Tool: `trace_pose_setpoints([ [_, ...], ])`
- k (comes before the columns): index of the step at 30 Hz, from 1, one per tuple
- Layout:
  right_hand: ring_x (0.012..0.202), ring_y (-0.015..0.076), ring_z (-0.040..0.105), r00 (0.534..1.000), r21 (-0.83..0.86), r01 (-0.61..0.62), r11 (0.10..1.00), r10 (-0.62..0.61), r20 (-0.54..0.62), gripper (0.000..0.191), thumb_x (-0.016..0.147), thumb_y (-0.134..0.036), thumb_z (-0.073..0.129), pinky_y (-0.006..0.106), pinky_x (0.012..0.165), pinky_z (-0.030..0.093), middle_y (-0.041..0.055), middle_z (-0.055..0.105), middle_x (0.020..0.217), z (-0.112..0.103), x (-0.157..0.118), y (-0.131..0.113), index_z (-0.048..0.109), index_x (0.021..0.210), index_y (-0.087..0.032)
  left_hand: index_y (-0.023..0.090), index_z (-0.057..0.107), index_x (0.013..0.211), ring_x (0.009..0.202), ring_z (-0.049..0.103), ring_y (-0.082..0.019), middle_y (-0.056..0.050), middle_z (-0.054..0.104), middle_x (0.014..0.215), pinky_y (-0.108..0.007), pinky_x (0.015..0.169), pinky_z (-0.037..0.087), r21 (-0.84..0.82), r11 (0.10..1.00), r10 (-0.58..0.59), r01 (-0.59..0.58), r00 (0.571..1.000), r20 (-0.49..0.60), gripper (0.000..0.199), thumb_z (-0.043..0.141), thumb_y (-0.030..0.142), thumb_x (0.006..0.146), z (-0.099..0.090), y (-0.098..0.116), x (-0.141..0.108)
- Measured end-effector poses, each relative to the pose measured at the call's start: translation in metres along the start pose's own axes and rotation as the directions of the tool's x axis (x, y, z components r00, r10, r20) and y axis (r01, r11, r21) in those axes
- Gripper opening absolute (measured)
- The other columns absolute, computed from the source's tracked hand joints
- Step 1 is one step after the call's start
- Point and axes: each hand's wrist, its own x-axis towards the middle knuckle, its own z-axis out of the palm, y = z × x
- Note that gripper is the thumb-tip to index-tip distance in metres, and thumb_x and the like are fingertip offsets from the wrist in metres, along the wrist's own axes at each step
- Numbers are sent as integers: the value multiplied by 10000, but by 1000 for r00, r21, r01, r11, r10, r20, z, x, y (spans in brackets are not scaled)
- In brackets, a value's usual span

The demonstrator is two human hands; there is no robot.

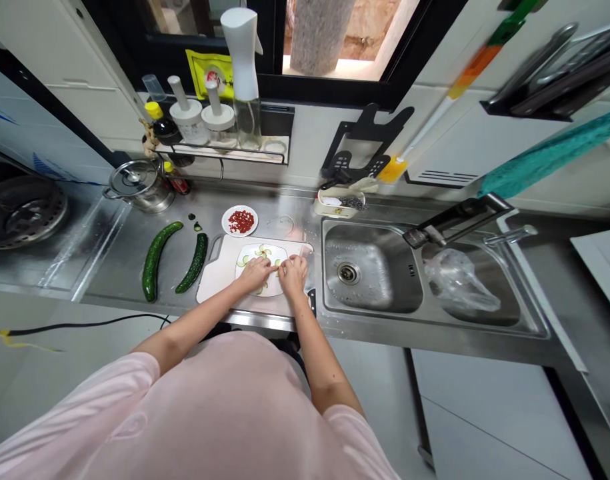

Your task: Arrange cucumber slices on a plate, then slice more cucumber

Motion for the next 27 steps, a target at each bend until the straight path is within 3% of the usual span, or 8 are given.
trace_pose_setpoints([
  [15,1106,267,325,1000,18,-7,1000,8,-29,133,829,-313,535,398,945,292,84,467,1115,-4,0,2,617,818,-209,242,616,1125,937,466,-210,-84,550,964,-325,767,374,-35,999,-17,15,998,-65,306,421,189,896,3,-4,-1],
  [27,1105,271,325,1000,-26,5,1000,-4,16,127,824,-295,530,395,926,302,92,466,1116,-3,2,0,618,815,-204,276,647,1099,922,461,-208,-85,541,943,-317,741,380,-49,999,10,-14,997,-77,301,417,221,913,12,-3,4],
])
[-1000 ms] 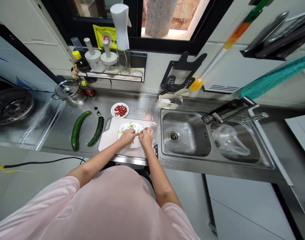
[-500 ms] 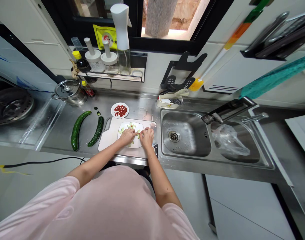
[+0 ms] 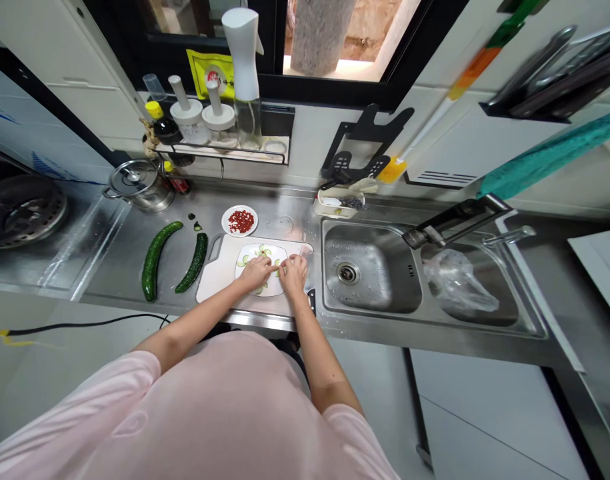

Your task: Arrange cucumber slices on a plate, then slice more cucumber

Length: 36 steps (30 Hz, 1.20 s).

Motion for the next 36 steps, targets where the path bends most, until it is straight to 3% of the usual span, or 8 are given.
trace_pose_setpoints([
  [36,1105,266,323,1000,41,-5,999,5,-2,155,829,-321,527,399,943,293,88,460,1118,0,1,1,624,820,-201,266,662,1090,940,474,-198,-66,573,967,-305,773,396,-84,993,-85,84,996,-4,311,444,203,878,-6,-2,-7],
])
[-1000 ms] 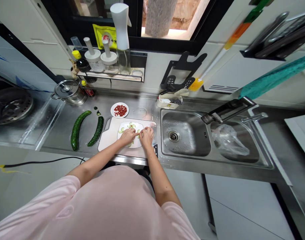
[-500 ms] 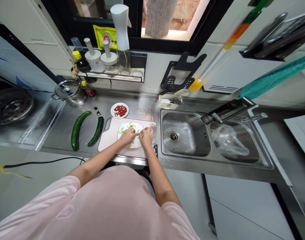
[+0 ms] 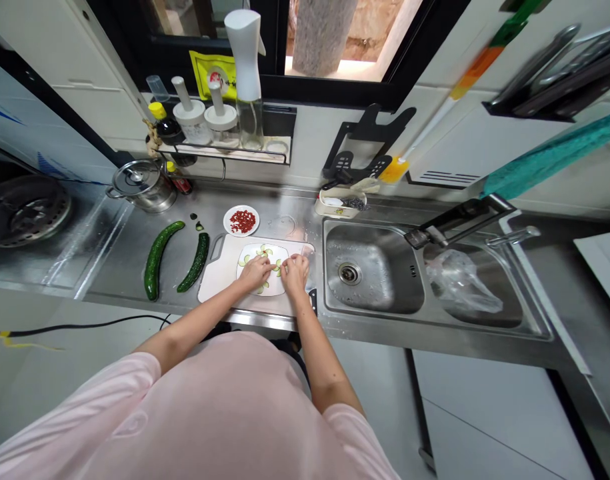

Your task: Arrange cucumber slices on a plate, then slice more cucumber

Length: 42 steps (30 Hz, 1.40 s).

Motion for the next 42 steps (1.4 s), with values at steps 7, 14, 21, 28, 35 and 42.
trace_pose_setpoints([
  [7,1104,273,311,1000,11,-13,1000,13,-24,172,830,-317,513,405,932,293,96,473,1119,-7,0,6,640,842,-201,257,655,1100,948,478,-195,-71,566,974,-307,787,402,-7,1000,-14,14,1000,11,310,453,191,873,-1,1,-2],
  [14,1106,270,318,999,-53,48,997,-47,19,151,809,-290,538,395,920,299,91,480,1110,-6,-2,-2,648,765,-198,273,667,1073,920,470,-200,-72,565,958,-303,738,395,10,999,38,-38,999,25,305,437,197,887,-3,6,-2],
  [21,1097,266,318,998,-63,59,996,-58,18,168,810,-260,518,389,918,299,96,493,1091,0,0,-4,655,747,-188,272,667,1076,921,470,-200,-82,559,947,-305,744,398,14,999,46,-46,998,51,311,439,190,882,-3,6,-1],
  [28,1108,266,323,996,-61,83,995,-84,-13,147,792,-256,536,389,922,305,89,507,1087,2,-1,-3,650,728,-188,273,667,1068,901,469,-201,-80,559,937,-304,736,397,22,998,52,-53,998,46,313,429,187,883,-2,4,-1],
  [35,1102,267,330,996,-78,86,993,-87,-13,138,783,-275,557,388,924,309,88,508,1083,0,-1,-2,663,756,-190,274,666,1071,909,464,-205,-79,556,940,-301,728,397,31,998,50,-51,998,43,309,425,204,889,-1,3,-2],
  [42,1096,260,331,995,-54,96,994,-97,-20,114,773,-248,568,375,925,311,81,519,1074,0,0,-3,654,726,-190,272,669,1063,901,459,-204,-80,551,931,-305,734,403,39,998,56,-58,997,51,315,410,208,896,-1,2,-1],
])
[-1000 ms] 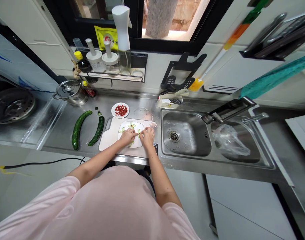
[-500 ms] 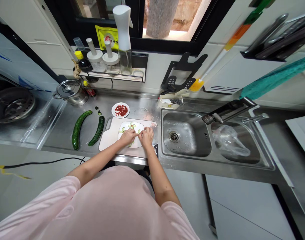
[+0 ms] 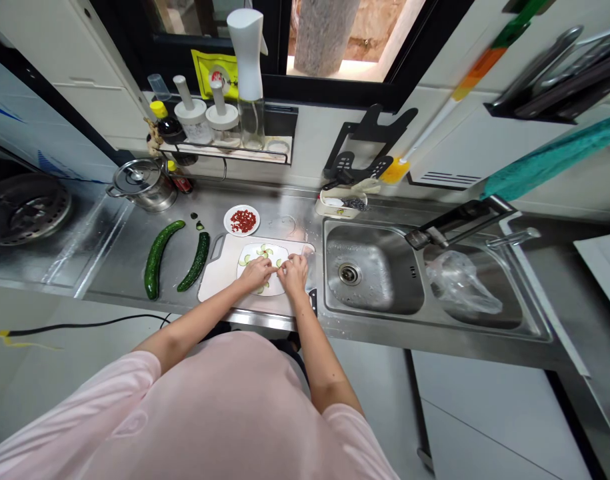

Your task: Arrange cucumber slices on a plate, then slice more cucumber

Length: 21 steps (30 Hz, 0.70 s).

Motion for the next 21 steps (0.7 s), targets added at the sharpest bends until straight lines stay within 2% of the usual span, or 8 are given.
trace_pose_setpoints([
  [15,1115,267,339,994,26,105,994,-105,18,91,795,-225,569,391,914,329,89,512,1116,-1,0,3,655,771,-208,278,672,1046,899,469,-205,-77,571,928,-303,728,409,7,1000,2,-2,1000,-9,301,425,208,890,0,0,0],
  [21,1113,266,338,992,18,122,992,-122,23,97,795,-217,569,393,896,336,85,511,1102,-1,1,3,661,765,-209,288,622,1145,923,470,-203,-77,571,945,-301,744,415,24,1000,-6,7,1000,-28,343,402,198,898,3,-1,0],
])
